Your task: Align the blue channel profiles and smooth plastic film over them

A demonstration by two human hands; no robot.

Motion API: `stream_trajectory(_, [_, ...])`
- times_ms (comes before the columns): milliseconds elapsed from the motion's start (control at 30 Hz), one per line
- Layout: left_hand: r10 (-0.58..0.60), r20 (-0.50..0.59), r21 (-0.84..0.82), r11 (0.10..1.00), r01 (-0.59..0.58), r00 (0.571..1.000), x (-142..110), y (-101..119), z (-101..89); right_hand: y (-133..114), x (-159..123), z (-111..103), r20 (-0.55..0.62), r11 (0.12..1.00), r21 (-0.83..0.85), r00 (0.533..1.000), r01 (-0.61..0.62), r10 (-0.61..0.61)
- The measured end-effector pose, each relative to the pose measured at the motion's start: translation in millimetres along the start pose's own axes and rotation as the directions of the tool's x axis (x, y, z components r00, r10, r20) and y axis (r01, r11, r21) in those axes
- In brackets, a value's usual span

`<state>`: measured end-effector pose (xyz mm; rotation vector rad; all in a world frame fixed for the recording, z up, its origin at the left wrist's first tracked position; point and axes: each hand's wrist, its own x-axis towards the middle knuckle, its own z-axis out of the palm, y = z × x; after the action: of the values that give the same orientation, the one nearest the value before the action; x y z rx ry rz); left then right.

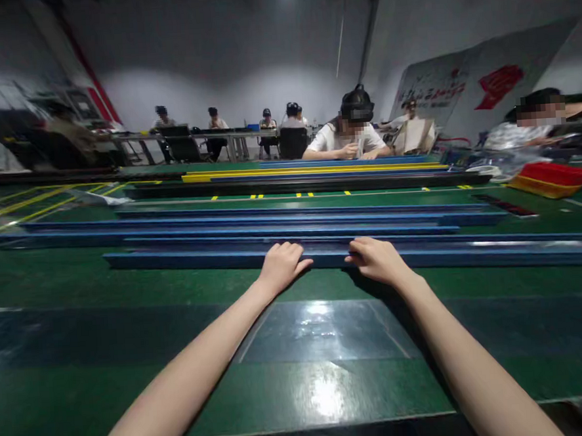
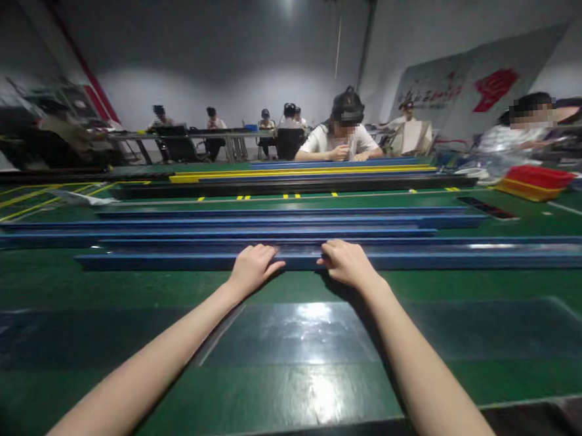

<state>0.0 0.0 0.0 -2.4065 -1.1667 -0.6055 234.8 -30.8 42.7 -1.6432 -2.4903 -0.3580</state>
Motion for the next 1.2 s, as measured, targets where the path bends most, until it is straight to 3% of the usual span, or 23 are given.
stream_trajectory(767, [0.015, -0.013, 0.01, 1.0, -0.015, 1.0, 0.1, -1.1, -1.2, 0.9, 1.1, 1.0, -0.027, 1.0, 0.017, 1.0, 0.007, -0.006])
stream_trajectory(1200, [0.012, 0.034, 0.012, 1.0, -0.012, 0.999, 2.1, -1.2, -3.3, 1.5, 1.4, 1.8, -0.022, 1.0, 0.017, 1.0, 0.001, -0.001])
